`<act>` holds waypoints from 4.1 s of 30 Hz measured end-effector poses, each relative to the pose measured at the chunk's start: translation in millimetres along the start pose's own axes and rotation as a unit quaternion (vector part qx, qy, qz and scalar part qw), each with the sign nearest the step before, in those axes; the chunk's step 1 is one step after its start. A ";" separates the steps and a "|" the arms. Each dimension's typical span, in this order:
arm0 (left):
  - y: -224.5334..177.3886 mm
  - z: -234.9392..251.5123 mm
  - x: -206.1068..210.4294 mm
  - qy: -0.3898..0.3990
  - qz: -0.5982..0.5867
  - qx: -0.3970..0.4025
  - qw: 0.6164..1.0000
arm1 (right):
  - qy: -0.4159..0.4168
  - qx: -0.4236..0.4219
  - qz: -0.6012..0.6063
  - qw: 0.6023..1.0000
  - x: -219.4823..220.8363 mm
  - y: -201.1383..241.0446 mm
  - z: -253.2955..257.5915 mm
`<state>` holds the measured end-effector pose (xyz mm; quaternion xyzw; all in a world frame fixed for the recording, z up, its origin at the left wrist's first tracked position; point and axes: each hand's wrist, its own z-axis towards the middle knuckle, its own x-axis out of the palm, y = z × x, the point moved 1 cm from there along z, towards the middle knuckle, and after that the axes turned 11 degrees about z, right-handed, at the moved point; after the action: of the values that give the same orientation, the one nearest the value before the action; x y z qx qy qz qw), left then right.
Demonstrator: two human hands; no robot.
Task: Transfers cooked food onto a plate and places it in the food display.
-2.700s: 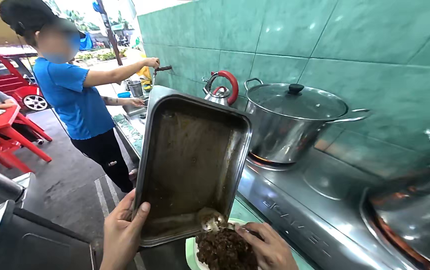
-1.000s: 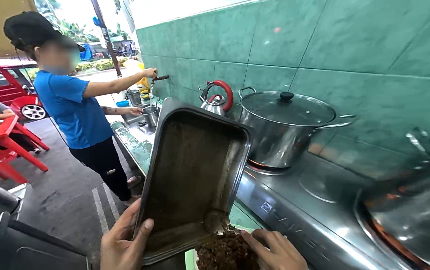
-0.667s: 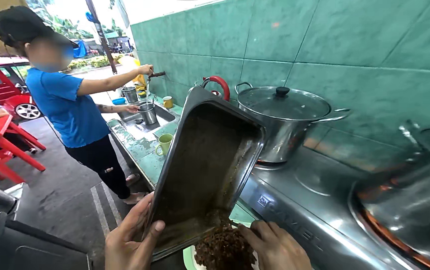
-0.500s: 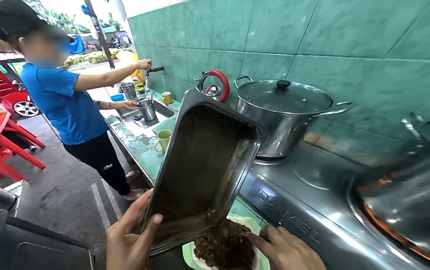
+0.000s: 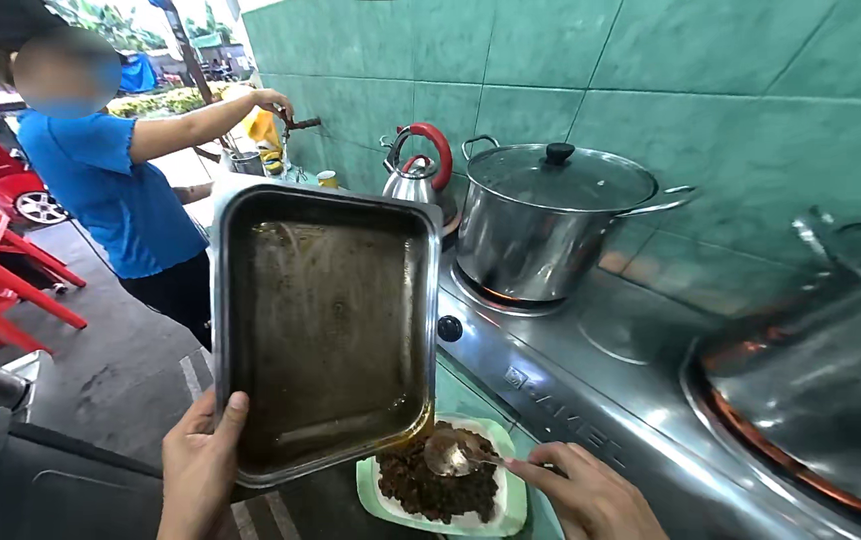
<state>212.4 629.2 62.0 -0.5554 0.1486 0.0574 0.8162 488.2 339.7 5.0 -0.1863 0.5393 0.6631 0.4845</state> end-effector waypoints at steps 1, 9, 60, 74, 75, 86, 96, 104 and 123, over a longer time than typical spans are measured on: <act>4.0 0.7 -3.6 -0.008 0.001 -0.024 1.000 | -0.001 0.003 -0.004 1.000 -1.4 -5.2 -3.9; 22.2 -19.8 -2.1 -0.035 -0.071 -0.187 0.979 | -0.094 -0.026 0.087 0.991 -0.9 -15.2 -13.7; 179.5 182.5 7.8 -0.016 -0.264 -0.296 0.918 | 0.031 0.281 -0.001 0.959 39.2 57.6 27.1; 168.9 382.6 122.2 0.056 -0.186 -0.278 0.941 | 0.005 0.390 0.002 0.921 74.3 57.6 9.0; 172.4 396.2 137.4 0.065 -0.172 -0.271 0.945 | 0.002 0.391 0.002 0.921 75.7 60.0 8.3; 210.0 405.2 245.5 0.110 -0.088 -0.272 0.952 | -0.097 0.338 -0.089 0.932 81.0 94.5 -1.7; 209.6 388.9 237.5 0.275 -0.042 -0.298 0.913 | -0.081 0.290 -0.103 0.948 73.9 70.3 -13.5; 186.3 327.5 145.5 0.289 -0.044 -0.229 0.928 | -0.091 0.180 -0.056 0.978 59.8 12.6 -4.1; 115.2 -91.6 83.0 0.406 -0.016 -0.251 0.878 | 0.173 0.421 0.079 0.887 6.5 -19.9 -42.2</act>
<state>245.0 582.1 -97.0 -0.7186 0.4390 -0.1509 0.5178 490.3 303.8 -25.4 -0.0340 0.8560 0.3672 0.3624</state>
